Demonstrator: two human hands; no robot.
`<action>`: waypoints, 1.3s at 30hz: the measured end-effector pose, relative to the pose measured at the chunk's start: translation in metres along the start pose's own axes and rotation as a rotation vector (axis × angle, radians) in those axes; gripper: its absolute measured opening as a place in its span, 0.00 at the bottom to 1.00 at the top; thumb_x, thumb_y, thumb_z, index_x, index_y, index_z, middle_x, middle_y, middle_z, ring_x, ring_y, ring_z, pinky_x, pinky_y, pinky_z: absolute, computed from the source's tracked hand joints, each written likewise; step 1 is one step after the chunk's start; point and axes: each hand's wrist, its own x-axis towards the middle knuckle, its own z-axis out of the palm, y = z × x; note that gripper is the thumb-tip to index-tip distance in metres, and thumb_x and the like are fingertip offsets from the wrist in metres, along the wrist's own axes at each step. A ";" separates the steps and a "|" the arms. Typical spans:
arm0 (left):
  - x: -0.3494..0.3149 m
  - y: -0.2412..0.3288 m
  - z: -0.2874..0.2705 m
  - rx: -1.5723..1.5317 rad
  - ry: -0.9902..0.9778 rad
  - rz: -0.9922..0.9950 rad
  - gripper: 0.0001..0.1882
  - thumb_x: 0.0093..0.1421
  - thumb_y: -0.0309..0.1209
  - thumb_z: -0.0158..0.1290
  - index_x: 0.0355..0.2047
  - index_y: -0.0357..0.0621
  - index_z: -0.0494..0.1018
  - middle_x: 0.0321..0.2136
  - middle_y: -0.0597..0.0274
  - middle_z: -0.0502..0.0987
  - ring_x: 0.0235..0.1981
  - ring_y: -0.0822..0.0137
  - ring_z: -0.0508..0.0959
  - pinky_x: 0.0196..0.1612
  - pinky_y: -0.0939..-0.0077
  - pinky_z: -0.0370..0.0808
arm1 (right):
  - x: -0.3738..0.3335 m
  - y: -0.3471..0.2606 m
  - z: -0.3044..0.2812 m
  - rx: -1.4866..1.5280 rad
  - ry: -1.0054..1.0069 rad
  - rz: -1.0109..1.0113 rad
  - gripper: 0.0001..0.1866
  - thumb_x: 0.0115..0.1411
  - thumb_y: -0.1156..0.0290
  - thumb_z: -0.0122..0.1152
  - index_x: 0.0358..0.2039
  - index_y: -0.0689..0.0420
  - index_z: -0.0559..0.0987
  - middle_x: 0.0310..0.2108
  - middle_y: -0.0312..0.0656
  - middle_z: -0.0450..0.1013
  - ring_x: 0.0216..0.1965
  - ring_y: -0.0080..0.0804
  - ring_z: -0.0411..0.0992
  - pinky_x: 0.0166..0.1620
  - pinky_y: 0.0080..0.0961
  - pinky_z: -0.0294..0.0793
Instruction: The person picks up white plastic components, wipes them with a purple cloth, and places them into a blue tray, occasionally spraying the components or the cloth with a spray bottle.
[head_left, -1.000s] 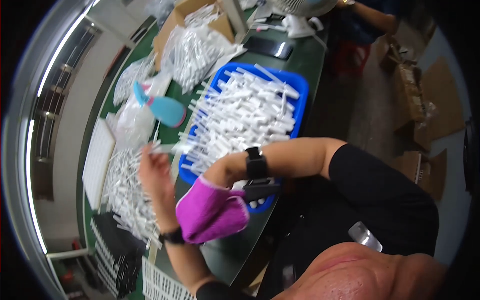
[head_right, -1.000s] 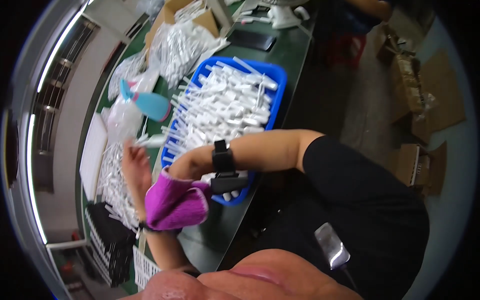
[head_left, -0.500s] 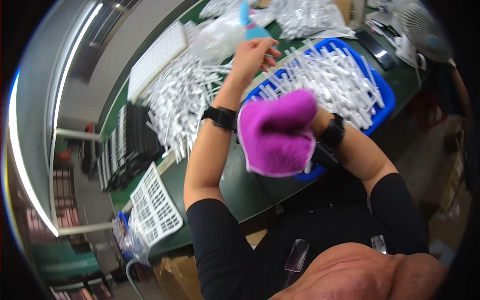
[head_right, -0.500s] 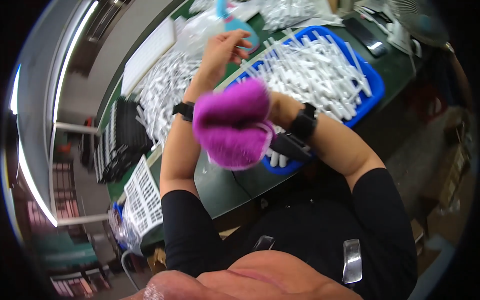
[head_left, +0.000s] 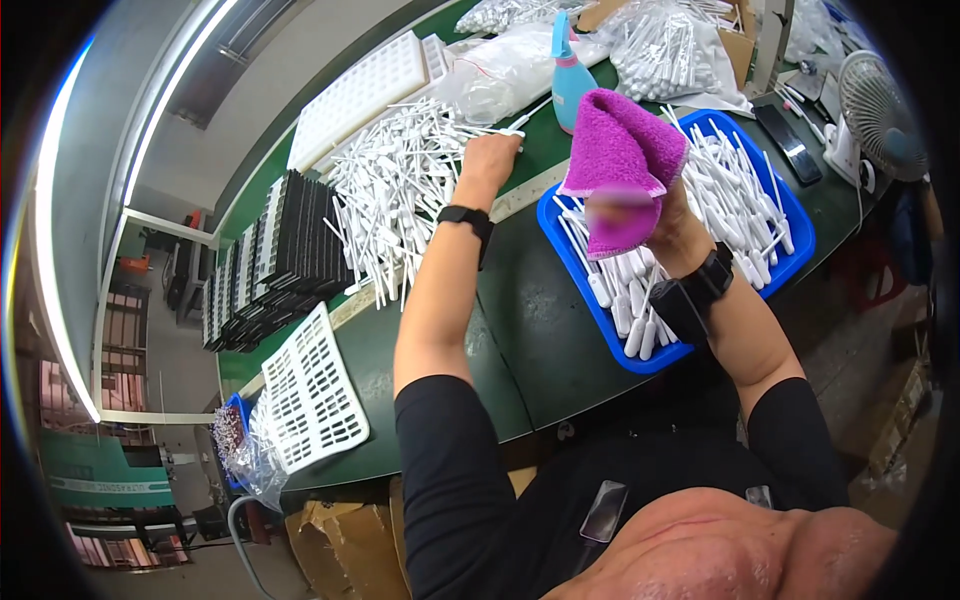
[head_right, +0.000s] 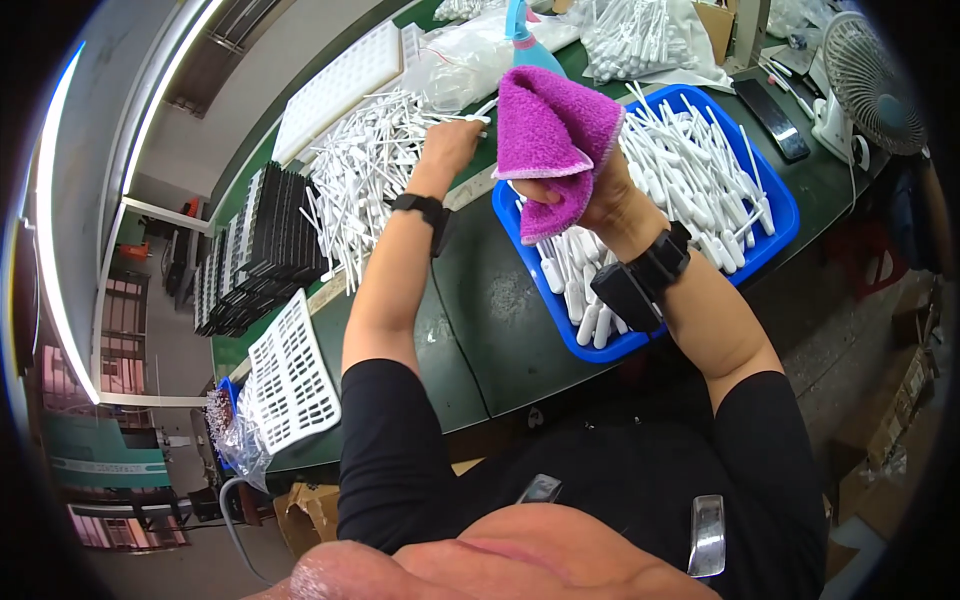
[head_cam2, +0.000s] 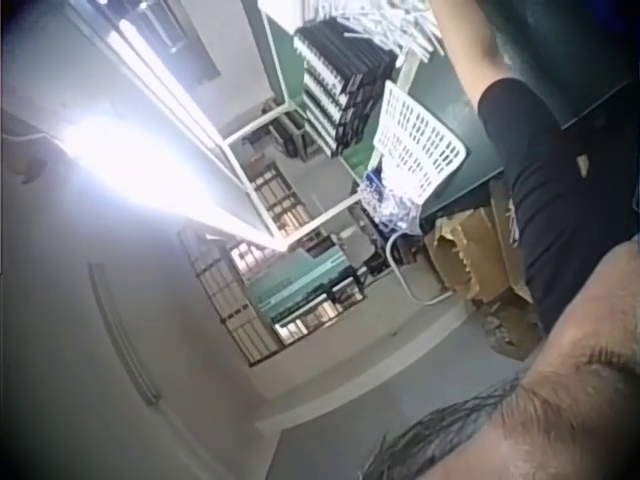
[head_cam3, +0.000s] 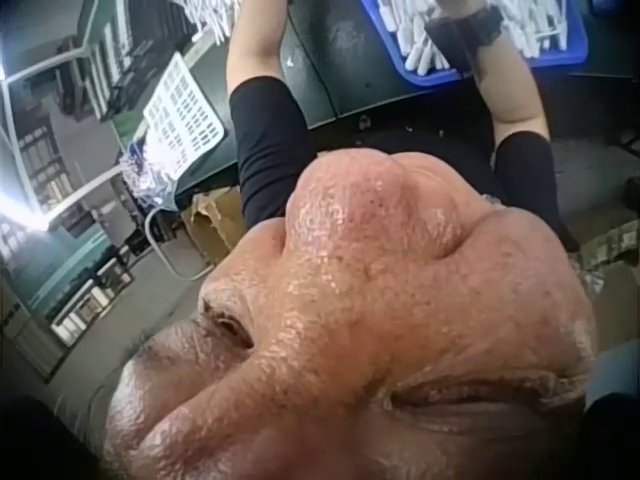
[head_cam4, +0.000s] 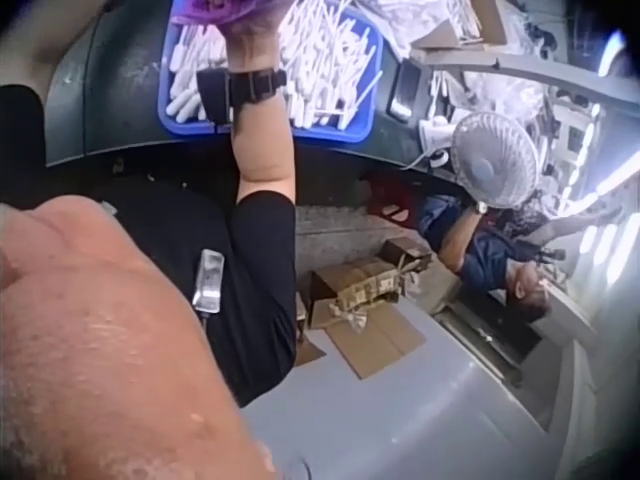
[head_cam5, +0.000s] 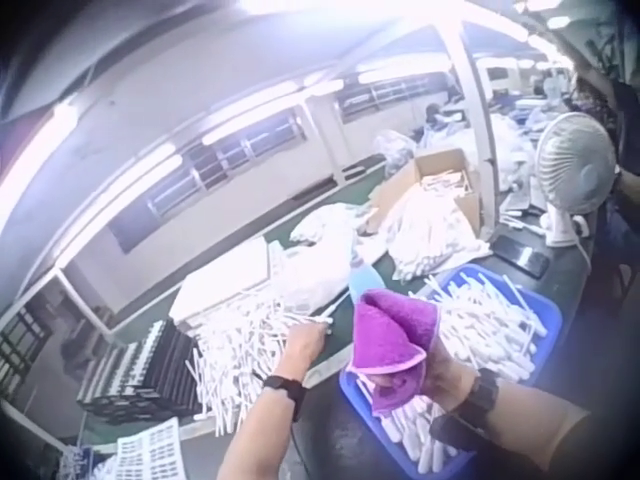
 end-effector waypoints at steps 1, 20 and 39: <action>-0.006 0.004 -0.003 -0.005 0.002 0.003 0.13 0.52 0.31 0.46 0.38 0.54 0.75 0.30 0.53 0.78 0.29 0.53 0.78 0.31 0.61 0.74 | 0.000 -0.002 -0.002 -0.004 0.004 0.000 0.21 0.59 0.49 0.47 0.33 0.57 0.71 0.20 0.36 0.66 0.15 0.26 0.60 0.17 0.18 0.58; -0.181 0.084 -0.066 -2.196 0.408 -0.623 0.13 0.62 0.33 0.48 0.44 0.40 0.69 0.32 0.65 0.75 0.27 0.77 0.74 0.23 0.86 0.69 | -0.001 0.027 0.002 -0.098 0.265 0.034 0.25 0.59 0.46 0.45 0.40 0.57 0.70 0.25 0.37 0.68 0.19 0.29 0.64 0.20 0.21 0.64; -0.191 0.077 -0.060 -2.314 0.487 -0.725 0.13 0.60 0.34 0.51 0.43 0.44 0.70 0.31 0.69 0.74 0.25 0.79 0.71 0.22 0.87 0.63 | 0.004 0.030 0.002 -0.239 0.532 -0.080 0.28 0.61 0.50 0.44 0.53 0.58 0.65 0.35 0.39 0.71 0.25 0.29 0.68 0.24 0.26 0.70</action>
